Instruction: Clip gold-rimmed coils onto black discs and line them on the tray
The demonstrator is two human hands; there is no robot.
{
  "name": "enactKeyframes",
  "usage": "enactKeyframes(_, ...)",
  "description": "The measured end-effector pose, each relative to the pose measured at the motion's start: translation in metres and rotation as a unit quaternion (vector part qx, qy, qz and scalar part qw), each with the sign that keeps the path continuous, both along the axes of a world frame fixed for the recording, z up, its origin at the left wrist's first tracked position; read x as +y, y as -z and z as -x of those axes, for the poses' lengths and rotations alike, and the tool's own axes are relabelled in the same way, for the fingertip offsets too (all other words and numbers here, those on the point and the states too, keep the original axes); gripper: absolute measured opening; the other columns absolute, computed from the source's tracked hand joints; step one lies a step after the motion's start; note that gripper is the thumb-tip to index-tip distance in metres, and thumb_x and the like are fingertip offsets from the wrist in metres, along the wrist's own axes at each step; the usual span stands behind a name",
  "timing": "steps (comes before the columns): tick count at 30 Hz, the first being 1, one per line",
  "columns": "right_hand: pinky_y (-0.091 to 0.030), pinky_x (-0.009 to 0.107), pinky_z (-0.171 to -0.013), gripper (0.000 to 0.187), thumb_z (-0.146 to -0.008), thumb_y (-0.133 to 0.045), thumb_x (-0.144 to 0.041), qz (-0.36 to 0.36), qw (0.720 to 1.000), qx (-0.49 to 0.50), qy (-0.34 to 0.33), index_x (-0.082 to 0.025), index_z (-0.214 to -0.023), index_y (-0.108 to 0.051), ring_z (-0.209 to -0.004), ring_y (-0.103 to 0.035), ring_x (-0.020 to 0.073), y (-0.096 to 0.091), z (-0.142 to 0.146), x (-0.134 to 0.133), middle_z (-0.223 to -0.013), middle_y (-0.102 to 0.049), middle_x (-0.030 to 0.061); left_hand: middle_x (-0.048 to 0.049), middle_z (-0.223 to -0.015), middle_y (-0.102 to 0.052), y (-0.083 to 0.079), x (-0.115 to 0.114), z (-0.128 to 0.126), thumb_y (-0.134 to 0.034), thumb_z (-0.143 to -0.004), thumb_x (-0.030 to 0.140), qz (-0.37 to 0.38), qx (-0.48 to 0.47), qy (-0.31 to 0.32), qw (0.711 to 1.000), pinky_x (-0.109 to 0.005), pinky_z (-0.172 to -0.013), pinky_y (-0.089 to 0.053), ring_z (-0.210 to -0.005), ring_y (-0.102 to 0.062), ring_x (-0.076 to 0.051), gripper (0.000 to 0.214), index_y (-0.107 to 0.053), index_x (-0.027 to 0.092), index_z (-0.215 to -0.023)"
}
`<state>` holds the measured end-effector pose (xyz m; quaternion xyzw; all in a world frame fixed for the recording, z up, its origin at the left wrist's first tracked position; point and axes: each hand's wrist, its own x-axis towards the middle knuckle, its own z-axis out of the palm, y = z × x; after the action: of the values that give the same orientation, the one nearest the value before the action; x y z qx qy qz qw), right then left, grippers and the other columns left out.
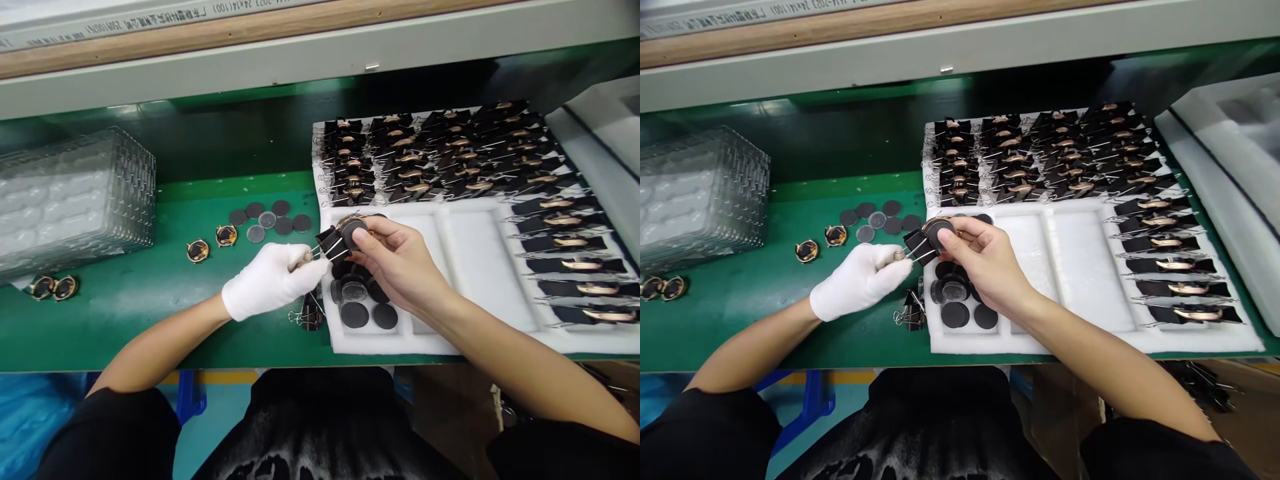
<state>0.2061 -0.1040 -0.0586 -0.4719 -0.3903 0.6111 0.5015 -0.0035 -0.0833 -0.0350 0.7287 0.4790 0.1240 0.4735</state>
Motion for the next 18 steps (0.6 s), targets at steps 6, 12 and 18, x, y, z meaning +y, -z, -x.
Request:
enactKeyframes(6, -0.060, 0.035, -0.078, 0.032, -0.082, -0.084, -0.054, 0.001, 1.000, -0.008, 0.001, -0.025, -0.096, -0.077, -0.096, -0.070, 0.0224, 0.002, 0.000, -0.001, -0.105, -0.075, 0.0046, 0.0055, -0.061, -0.034, 0.000, 0.005, 0.001, -0.048, -0.095, 0.056, -0.012, 0.027, 0.007, 1.000, -0.024, -0.052, -0.026, -0.057, -0.031, -0.008, 0.048, -0.035, 0.020, -0.066)
enactKeyframes(12, -0.060, 0.042, -0.082, 0.035, -0.079, -0.082, -0.058, -0.011, 0.999, -0.022, 0.035, -0.027, -0.090, -0.073, -0.102, -0.070, 0.0281, -0.009, -0.005, 0.001, -0.100, -0.074, 0.0045, 0.0022, -0.056, -0.047, -0.007, 0.012, 0.015, -0.041, -0.094, 0.075, -0.090, 0.213, 0.254, 0.939, -0.028, -0.054, -0.026, -0.050, -0.039, -0.013, 0.059, -0.054, 0.021, -0.073)
enactKeyframes(18, -0.063, 0.039, -0.074, 0.034, -0.074, -0.086, -0.055, 0.023, 0.998, 0.031, 0.050, -0.028, -0.084, -0.069, -0.098, -0.070, 0.0262, -0.015, -0.007, 0.004, -0.095, -0.071, 0.0010, -0.0048, -0.052, -0.049, 0.004, 0.002, 0.012, -0.032, -0.094, 0.077, -0.177, 0.375, 0.258, 0.873, -0.030, -0.054, -0.024, -0.048, -0.049, -0.019, 0.071, -0.062, 0.019, -0.066)
